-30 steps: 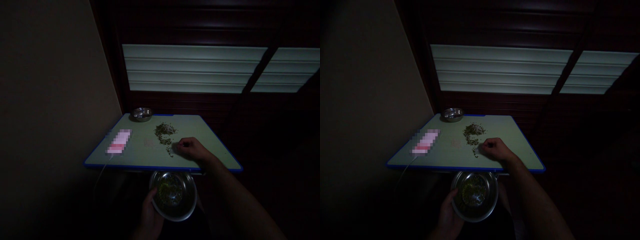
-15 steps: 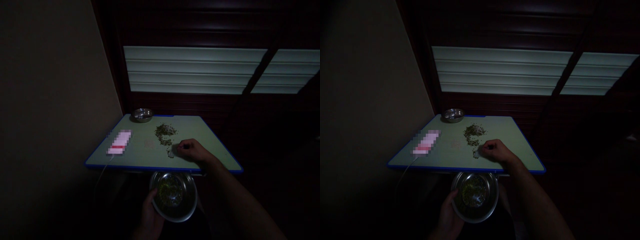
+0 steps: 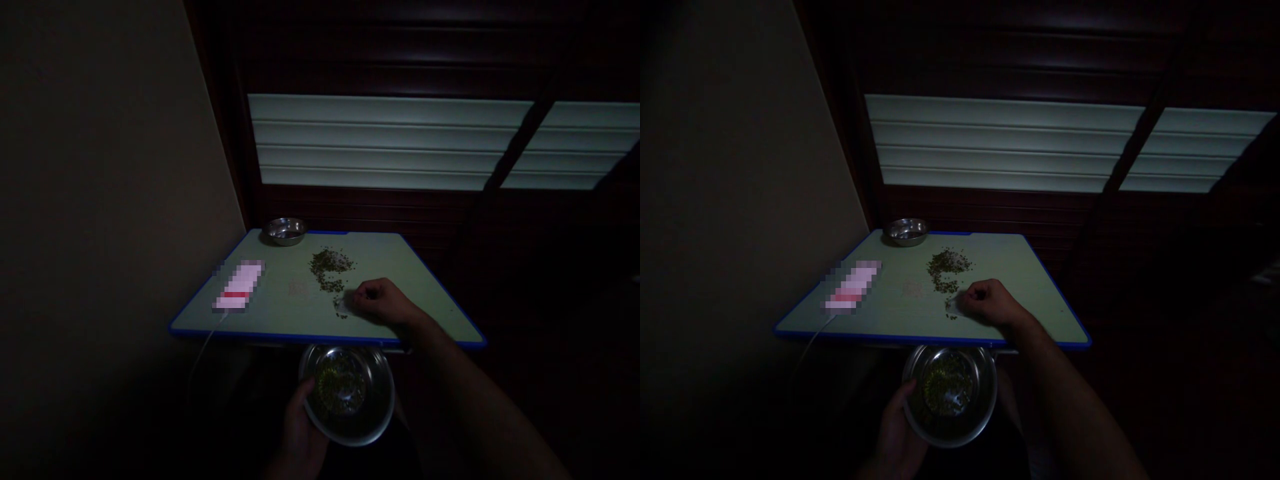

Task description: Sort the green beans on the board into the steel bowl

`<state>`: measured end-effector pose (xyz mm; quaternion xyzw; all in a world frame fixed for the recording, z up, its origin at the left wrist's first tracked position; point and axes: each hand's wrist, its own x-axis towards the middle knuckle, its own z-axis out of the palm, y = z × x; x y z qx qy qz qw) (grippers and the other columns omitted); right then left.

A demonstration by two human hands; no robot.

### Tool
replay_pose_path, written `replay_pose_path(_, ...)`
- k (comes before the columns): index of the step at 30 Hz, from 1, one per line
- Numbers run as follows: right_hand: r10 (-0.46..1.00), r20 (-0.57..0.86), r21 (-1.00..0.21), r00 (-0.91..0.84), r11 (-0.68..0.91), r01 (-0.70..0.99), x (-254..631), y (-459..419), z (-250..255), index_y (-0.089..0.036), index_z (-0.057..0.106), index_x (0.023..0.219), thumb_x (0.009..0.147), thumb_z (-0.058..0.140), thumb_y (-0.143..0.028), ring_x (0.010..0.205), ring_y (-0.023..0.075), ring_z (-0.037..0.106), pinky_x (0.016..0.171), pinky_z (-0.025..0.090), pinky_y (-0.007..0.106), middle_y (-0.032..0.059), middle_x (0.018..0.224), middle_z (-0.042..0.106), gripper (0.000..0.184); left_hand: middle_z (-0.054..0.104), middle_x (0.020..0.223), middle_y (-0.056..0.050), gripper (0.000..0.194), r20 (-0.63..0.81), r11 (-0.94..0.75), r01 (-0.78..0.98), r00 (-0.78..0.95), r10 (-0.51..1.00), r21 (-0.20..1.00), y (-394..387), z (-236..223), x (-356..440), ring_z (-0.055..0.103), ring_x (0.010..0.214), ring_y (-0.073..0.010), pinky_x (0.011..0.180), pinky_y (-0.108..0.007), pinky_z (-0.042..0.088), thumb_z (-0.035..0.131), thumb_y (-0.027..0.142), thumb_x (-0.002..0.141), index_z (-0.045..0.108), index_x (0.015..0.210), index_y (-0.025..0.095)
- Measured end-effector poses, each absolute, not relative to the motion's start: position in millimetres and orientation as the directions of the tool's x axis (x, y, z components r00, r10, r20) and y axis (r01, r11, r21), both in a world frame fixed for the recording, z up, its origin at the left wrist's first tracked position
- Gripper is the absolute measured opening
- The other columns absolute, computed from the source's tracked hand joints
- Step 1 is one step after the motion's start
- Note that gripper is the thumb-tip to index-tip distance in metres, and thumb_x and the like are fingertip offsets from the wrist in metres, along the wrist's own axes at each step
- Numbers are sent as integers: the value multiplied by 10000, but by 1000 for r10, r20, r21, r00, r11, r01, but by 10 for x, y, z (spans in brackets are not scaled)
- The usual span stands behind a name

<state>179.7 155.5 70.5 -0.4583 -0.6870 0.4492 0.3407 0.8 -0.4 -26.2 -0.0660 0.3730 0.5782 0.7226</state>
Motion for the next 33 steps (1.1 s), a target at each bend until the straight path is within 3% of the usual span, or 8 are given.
replay_pose_path(5,947,46,-921,-318,164,353,1782,1563,709,-153,579,621,656,713,-422,493,80,397,464,301,227,-26,534,504,302,787,918,-127,222,-594,309,-890,54,802,336,-7,-276,14,712,966,-291,952,-449,500,610,221,831,723,984,106)
replay_pose_path(12,960,101,-891,-262,204,407,1826,1621,672,-151,578,605,658,670,-377,502,85,393,462,298,225,-22,528,492,249,790,912,-105,348,-614,310,-892,49,788,328,-22,-206,3,708,982,-298,954,-468,497,610,208,826,683,1156,126)
replay_pose_path(19,967,161,-849,-199,238,472,1858,1652,676,-160,597,611,657,634,-406,529,112,425,498,329,258,1,565,531,253,786,885,-116,224,-611,316,-885,47,790,341,-27,-251,9,715,954,-288,938,-446,508,599,219,840,709,996,103)
replay_pose_path(33,949,192,-846,-250,289,449,1845,1649,671,-151,639,677,715,646,-430,573,118,461,532,373,250,15,619,590,282,786,889,-118,291,-614,310,-888,41,788,339,-28,-212,21,709,973,-295,948,-454,500,603,216,831,696,1081,99)
